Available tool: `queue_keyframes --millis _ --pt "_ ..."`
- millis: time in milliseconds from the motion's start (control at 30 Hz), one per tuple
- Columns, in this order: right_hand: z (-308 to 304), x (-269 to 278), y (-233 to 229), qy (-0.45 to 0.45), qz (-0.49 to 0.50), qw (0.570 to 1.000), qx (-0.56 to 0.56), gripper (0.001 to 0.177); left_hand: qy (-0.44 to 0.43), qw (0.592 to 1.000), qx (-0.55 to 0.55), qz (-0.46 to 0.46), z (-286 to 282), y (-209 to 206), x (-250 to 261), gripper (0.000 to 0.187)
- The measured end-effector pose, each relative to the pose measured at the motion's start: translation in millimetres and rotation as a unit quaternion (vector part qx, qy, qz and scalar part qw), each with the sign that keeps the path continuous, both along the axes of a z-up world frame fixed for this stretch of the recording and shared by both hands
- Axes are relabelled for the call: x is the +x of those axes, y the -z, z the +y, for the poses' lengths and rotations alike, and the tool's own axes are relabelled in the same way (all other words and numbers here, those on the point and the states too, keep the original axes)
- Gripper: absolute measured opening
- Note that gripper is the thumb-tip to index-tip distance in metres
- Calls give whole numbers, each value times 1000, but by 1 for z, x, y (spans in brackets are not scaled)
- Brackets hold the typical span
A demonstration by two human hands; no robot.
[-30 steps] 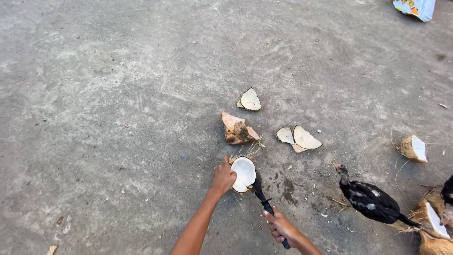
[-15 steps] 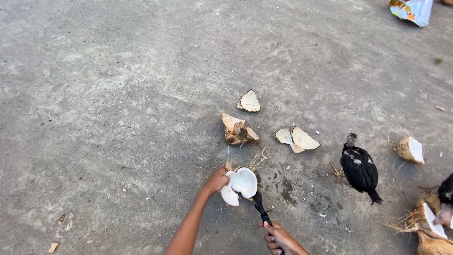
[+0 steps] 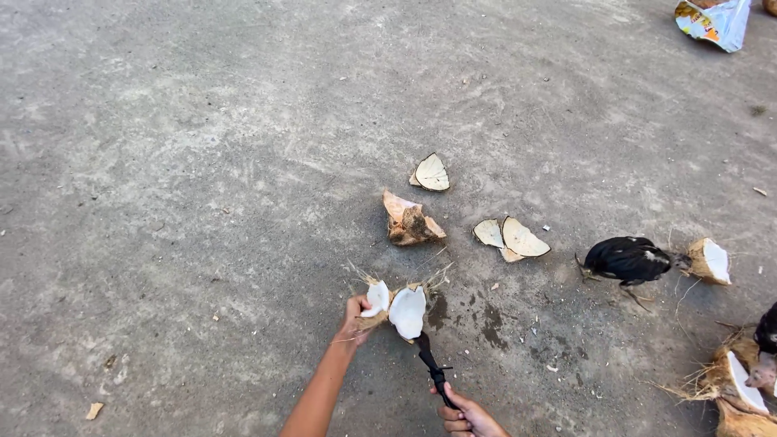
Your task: Using a knife to separate coconut meat from the shells and hulls.
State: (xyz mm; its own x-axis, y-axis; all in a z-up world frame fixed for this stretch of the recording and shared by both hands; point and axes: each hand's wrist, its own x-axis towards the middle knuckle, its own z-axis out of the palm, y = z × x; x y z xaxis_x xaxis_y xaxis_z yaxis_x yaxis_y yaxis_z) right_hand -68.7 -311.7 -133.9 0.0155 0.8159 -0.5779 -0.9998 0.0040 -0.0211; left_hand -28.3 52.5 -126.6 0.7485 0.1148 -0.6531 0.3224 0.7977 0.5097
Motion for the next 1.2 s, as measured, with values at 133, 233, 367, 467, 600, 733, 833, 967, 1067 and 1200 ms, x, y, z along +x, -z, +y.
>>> queue_keyframes --millis 133,233,367,467,600,733,833,967,1067,1200 --pt "3 -13 -13 17 25 999 36 36 -119 983 -133 -40 4 54 -2 34" --pt "4 -22 -30 34 31 998 48 38 -148 975 -163 -29 -2 30 -1 29" --pt "11 -16 -46 63 -19 998 5 40 -203 974 -91 -50 -13 31 12 24" --pt "10 -16 -46 93 -25 995 -35 41 -232 971 -58 -19 -26 30 11 24" --pt "9 -24 -20 102 0 994 -50 39 -267 958 -84 54 -27 0 4 36" --pt "13 -29 -25 84 21 995 -49 38 -275 953 -110 67 -7 43 1 40" --pt "14 -26 -35 75 -24 995 -63 39 -309 947 -91 15 12 97 9 30" --pt "13 -24 -66 53 -103 990 -75 41 -312 950 -28 16 18 88 10 21" --pt "5 -20 -81 54 -120 988 -82 42 -307 942 -93 98 13 2 8 35" --pt "-33 -18 -63 78 -118 985 -100 39 -390 910 -139 13 105 20 -23 44"
